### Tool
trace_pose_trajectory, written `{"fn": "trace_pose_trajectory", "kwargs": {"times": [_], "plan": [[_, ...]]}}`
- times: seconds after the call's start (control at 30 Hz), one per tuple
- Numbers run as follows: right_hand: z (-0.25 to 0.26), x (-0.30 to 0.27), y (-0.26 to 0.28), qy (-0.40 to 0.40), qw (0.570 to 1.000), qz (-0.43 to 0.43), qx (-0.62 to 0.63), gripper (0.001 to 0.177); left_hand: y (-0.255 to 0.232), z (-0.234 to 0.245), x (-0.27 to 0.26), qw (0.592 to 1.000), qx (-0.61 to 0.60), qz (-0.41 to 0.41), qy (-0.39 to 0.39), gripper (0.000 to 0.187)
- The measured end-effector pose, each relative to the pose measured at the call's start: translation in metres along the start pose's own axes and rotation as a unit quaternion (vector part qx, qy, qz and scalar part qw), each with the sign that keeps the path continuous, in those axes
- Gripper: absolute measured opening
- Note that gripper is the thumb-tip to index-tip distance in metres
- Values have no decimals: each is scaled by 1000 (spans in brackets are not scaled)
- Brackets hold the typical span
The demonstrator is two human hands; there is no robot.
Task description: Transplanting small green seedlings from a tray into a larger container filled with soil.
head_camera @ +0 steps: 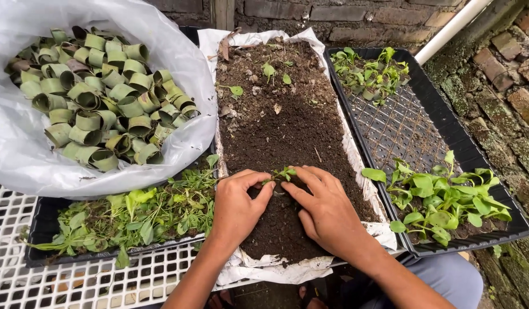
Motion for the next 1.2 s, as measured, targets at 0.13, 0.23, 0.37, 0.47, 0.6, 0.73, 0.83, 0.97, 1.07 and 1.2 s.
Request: {"fn": "trace_pose_trajectory", "kwargs": {"times": [0.13,0.23,0.37,0.47,0.6,0.73,0.83,0.97,1.07,1.2], "plan": [[-8,1,-3,23,1000,-11,-12,57,0,1,0,1000,-6,13,12,19],[-5,5,-5,36,999,-16,-18,57,-2,1,3,1000,-3,18,23,18],[1,5,-8,45,996,-21,68,55,2,-1,-1,1000,7,2,15,17],[22,13,-5,74,988,-72,117,52,2,2,-1,1000,11,0,-10,17],[30,26,1,216,955,-174,102,72,-5,19,6,993,-5,117,21,16],[3,26,17,200,962,-171,65,82,-13,29,7,995,-1,83,-48,15],[1,29,21,194,965,-163,63,50,-14,30,8,992,-14,115,-47,12],[12,26,0,230,960,-136,86,14,-13,19,4,990,-33,135,-6,13],[26,31,-18,217,963,-121,109,15,-13,6,3,994,-32,104,21,14],[64,55,17,172,957,-165,167,19,-13,2,2,991,-98,96,1,11]]}}
Point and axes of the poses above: each hand's wrist, its own x-axis towards the middle knuckle, its own z-axis out of the back of the hand, y = z × x, the point moved 1 cm from there along x, towards the middle knuckle, and after that the axes turned 8 degrees about -z, right-handed, at the moved point
